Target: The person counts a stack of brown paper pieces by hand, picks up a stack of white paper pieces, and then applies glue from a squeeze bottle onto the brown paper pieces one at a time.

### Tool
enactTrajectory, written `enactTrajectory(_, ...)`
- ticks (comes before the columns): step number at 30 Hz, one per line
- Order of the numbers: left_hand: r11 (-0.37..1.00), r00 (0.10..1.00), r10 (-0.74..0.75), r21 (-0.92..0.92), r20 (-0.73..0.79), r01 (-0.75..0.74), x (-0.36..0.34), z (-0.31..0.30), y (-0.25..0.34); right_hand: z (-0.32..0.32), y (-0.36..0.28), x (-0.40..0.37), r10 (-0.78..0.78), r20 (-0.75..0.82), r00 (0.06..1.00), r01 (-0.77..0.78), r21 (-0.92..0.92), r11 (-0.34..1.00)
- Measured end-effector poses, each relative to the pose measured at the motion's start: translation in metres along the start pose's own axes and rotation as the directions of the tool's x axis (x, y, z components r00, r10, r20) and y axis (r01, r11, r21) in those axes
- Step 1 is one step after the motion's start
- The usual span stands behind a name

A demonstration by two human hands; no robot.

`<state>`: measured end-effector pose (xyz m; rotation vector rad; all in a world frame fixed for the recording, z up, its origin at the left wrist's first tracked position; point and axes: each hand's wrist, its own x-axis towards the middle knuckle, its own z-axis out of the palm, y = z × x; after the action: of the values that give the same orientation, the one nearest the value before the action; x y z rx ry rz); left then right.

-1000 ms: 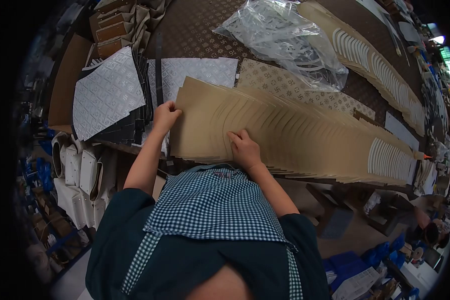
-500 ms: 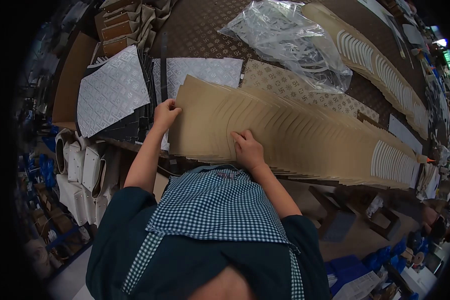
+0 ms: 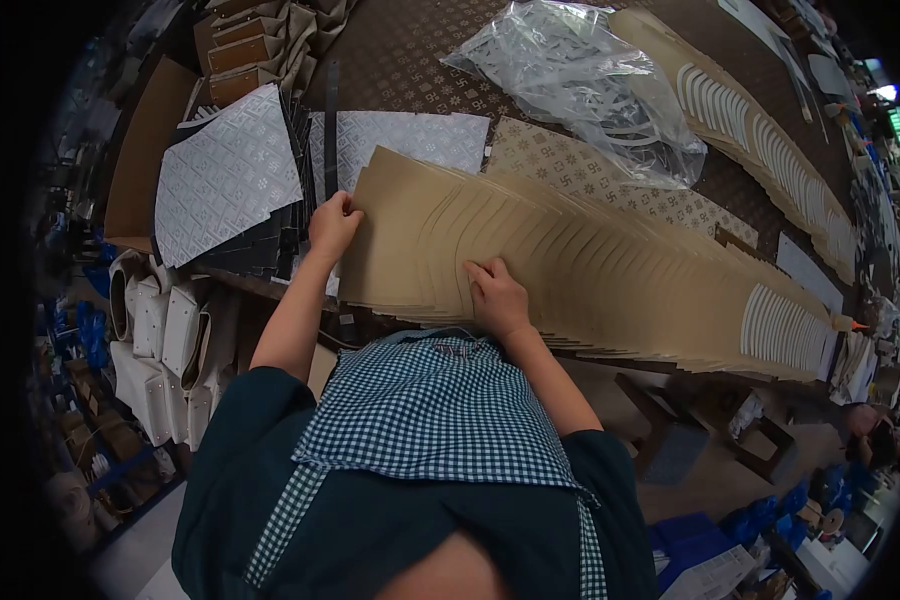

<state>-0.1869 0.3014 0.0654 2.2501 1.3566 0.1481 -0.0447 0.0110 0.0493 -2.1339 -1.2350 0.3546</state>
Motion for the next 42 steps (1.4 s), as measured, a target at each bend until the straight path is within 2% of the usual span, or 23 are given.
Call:
enactTrajectory(3, 0.992, 0.987, 0.126, 0.017, -0.101, -0.125, 0.004, 0.008, -0.011, 0.000, 0.000, 0.000, 0.008, 0.002, 1.000, -0.008, -0.006, 1.000)
enactTrajectory(6, 0.988, 0.998, 0.065, -0.141, -0.002, -0.065, 0.008, 0.002, -0.017, 0.001, 0.000, -0.001, 0.011, -0.002, 1.000, -0.011, -0.011, 1.000)
enactTrajectory(9, 0.959, 0.990, 0.143, -0.244, -0.007, -0.141, 0.014, -0.002, -0.023, 0.002, 0.002, 0.000, 0.017, 0.005, 1.000, -0.017, -0.011, 1.000)
enactTrajectory(12, 0.961, 0.991, 0.126, -0.253, 0.042, -0.112, 0.017, -0.004, -0.027, 0.001, 0.001, 0.000, 0.018, 0.011, 1.000, -0.018, -0.007, 1.000)
enactTrajectory(15, 0.962, 0.991, 0.128, -0.246, 0.036, -0.116, 0.016, -0.004, -0.026, -0.001, 0.000, 0.000, 0.020, 0.014, 1.000, -0.020, -0.004, 1.000)
enactTrajectory(18, 0.944, 0.993, 0.120, -0.312, 0.013, -0.110, 0.019, 0.004, -0.035, -0.001, 0.001, 0.000, 0.018, 0.015, 1.000, -0.018, 0.002, 1.000)
enactTrajectory(21, 0.963, 0.982, 0.175, -0.193, -0.075, -0.186, 0.022, 0.008, -0.044, -0.001, 0.000, 0.000, 0.027, 0.028, 0.999, -0.027, 0.003, 1.000)
enactTrajectory(24, 0.958, 0.981, 0.164, -0.222, -0.103, -0.184, 0.020, 0.006, -0.044, -0.002, -0.001, 0.000, 0.034, 0.036, 0.999, -0.034, 0.001, 0.999)
enactTrajectory(30, 0.975, 0.981, 0.167, -0.129, -0.096, -0.179, 0.021, 0.006, -0.048, -0.003, -0.002, 0.000, 0.046, 0.043, 0.998, -0.046, -0.004, 0.999)
enactTrajectory(33, 0.976, 0.962, 0.217, 0.018, -0.167, -0.217, 0.019, 0.009, -0.046, -0.001, 0.000, 0.000, 0.042, 0.038, 0.998, -0.042, -0.008, 0.999)
enactTrajectory(36, 0.938, 0.908, 0.343, 0.046, -0.240, -0.343, 0.005, 0.010, -0.026, 0.002, 0.002, 0.000, 0.039, 0.021, 0.999, -0.039, -0.011, 0.999)
enactTrajectory(37, 0.933, 0.914, 0.359, 0.047, -0.188, -0.357, -0.005, 0.010, -0.015, 0.002, 0.002, 0.000, 0.041, 0.016, 0.999, -0.041, -0.011, 0.999)
enactTrajectory(39, 0.868, 0.860, 0.493, 0.134, -0.131, -0.477, -0.025, 0.025, 0.002, 0.003, 0.002, 0.001, 0.037, 0.002, 0.999, -0.037, -0.006, 0.999)
enactTrajectory(42, 0.879, 0.883, 0.468, 0.084, 0.031, -0.469, -0.055, 0.049, 0.025, 0.003, 0.002, 0.001, 0.032, -0.017, 0.999, -0.032, 0.005, 0.999)
